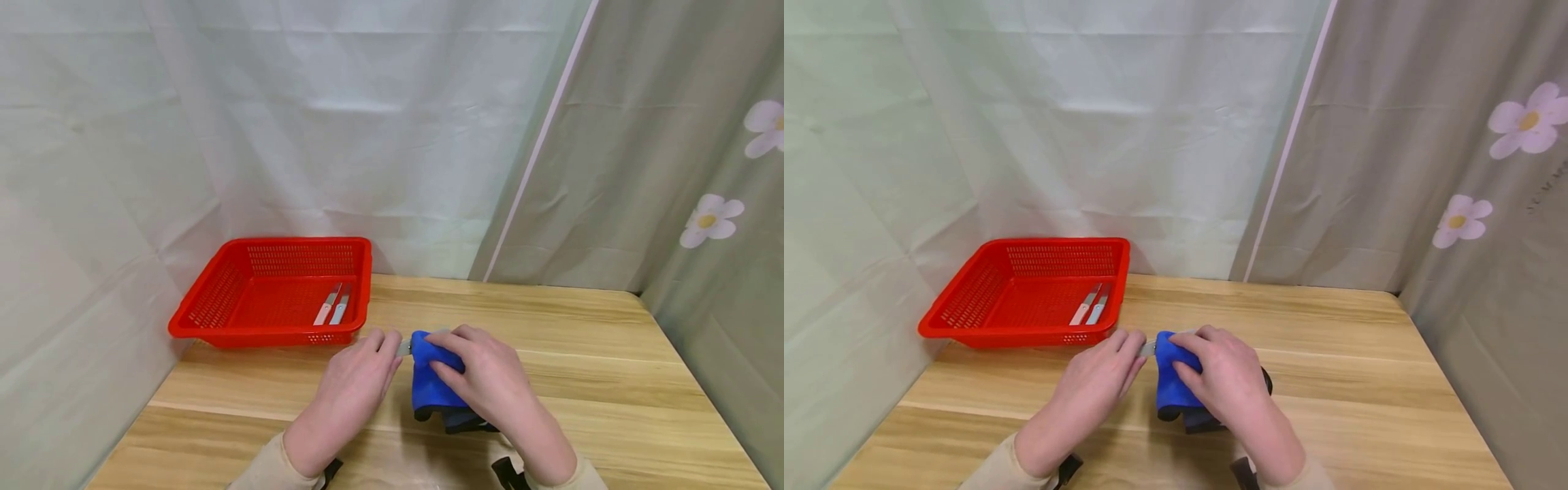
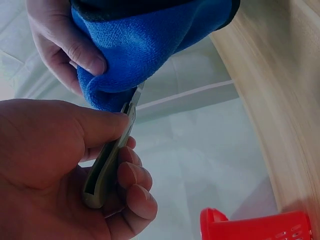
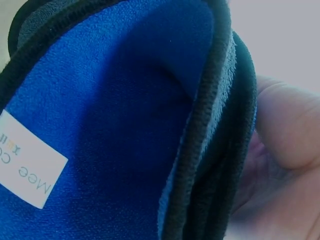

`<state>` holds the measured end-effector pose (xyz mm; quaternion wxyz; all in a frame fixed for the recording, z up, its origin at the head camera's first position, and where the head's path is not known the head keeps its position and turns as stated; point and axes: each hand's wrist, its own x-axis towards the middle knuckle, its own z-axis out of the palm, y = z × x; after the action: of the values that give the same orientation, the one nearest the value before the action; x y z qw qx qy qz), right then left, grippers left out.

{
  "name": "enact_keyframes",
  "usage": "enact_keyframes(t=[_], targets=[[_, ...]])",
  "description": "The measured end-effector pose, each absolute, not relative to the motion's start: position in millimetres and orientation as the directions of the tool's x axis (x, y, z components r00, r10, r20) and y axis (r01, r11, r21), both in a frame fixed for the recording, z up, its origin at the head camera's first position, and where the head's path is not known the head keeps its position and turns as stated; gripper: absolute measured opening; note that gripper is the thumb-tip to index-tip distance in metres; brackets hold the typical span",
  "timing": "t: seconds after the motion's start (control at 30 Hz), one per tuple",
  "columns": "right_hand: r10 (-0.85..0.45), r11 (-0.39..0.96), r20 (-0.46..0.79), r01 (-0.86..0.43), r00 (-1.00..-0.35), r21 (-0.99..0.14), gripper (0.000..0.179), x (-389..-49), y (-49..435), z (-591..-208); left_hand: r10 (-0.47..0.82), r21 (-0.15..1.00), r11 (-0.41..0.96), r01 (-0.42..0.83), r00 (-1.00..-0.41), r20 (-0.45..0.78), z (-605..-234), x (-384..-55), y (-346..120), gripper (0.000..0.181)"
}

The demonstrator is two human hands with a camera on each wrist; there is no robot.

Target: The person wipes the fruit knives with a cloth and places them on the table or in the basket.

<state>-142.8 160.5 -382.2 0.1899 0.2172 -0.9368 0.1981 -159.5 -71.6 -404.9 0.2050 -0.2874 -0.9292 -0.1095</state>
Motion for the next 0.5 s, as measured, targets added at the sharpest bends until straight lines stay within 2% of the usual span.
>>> enact_keyframes(t=[0.5], targets=[[-0.301, 0.841, 0.443, -0.454, -0.844, -0.294, 0.038, -146.5, 167.8, -382.8, 0.489, 0.099, 0.797, 0.596, -0.734, 0.472, -402.5, -159.6, -73.5, 0.028]])
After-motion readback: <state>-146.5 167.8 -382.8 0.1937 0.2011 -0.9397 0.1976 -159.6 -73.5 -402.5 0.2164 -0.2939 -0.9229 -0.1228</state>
